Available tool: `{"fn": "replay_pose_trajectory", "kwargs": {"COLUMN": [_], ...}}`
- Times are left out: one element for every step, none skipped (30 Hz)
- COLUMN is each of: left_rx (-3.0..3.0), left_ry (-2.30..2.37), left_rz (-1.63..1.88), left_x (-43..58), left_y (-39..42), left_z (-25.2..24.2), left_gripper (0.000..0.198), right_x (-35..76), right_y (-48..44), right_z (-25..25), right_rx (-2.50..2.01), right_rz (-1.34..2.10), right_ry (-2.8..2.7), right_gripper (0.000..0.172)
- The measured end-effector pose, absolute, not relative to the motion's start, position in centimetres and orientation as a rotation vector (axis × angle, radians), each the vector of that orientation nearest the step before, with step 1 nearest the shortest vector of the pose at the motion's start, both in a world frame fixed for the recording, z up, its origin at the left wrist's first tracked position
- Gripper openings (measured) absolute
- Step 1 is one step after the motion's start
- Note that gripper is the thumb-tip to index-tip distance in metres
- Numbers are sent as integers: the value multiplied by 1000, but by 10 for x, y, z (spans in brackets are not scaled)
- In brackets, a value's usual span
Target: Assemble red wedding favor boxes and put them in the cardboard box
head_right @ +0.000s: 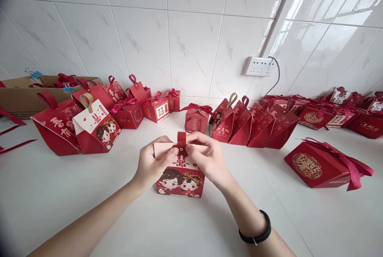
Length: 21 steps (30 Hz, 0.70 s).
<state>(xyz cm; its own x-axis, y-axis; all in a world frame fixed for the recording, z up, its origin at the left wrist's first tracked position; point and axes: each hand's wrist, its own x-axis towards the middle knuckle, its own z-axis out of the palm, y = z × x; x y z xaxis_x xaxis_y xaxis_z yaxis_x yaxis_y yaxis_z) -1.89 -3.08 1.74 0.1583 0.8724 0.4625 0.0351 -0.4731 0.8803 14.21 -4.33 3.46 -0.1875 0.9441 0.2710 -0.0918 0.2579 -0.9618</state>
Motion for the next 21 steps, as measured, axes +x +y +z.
{"fn": "replay_pose_trajectory", "kwargs": {"left_rx": [1682,1683,1684,1685,1686,1686,1685,1684,1683,1682,1683,1683,1684,1683,1682,1680,1678,1678,1678,1679,1681], "left_ry": [878,878,878,880,882,884,886,886,887,886,886,886,886,885,884,884,885,886,886,885,882], "left_rz": [1405,1404,1403,1402,1400,1399,1399,1399,1399,1398,1399,1400,1400,1402,1402,1403,1402,1401,1401,1402,1402], "left_x": [-19,-19,-18,-18,-18,-18,-18,-18,-18,-18,-18,-18,-18,-18,-18,-18,-18,-18,-18,-18,-18], "left_y": [-31,-31,-32,-32,-32,-32,-32,-32,-32,-32,-32,-32,-32,-32,-32,-32,-32,-32,-32,-32,-32], "left_z": [18,18,18,18,19,19,19,19,19,19,19,19,19,19,19,19,19,19,19,19,19], "left_gripper": [26,26,26,26,26,26,26,26,26,25,25,25,25,25,25,25,26,26,25,25,24], "right_x": [142,143,143,143,143,143,143,143,143,143,142,142,142,142,142,143,143,143,143,143,144], "right_y": [-43,-44,-44,-44,-44,-44,-44,-44,-44,-44,-44,-44,-44,-44,-43,-43,-43,-43,-43,-43,-43], "right_z": [35,35,35,35,35,35,35,35,35,35,35,35,35,35,35,35,35,35,35,35,35], "right_rx": [-862,-868,-873,-880,-887,-894,-902,-910,-915,-921,-925,-927,-927,-924,-921,-918,-915,-915,-917,-918,-918], "right_rz": [1167,1160,1157,1154,1151,1146,1139,1131,1124,1120,1119,1118,1116,1109,1099,1088,1078,1070,1066,1066,1067], "right_ry": [-1422,-1426,-1432,-1436,-1441,-1445,-1448,-1450,-1450,-1449,-1447,-1448,-1453,-1459,-1468,-1478,-1485,-1489,-1490,-1489,-1487], "right_gripper": [21,22,22,22,22,22,23,23,23,23,24,24,24,23,23,22,22,22,22,22,22]}}
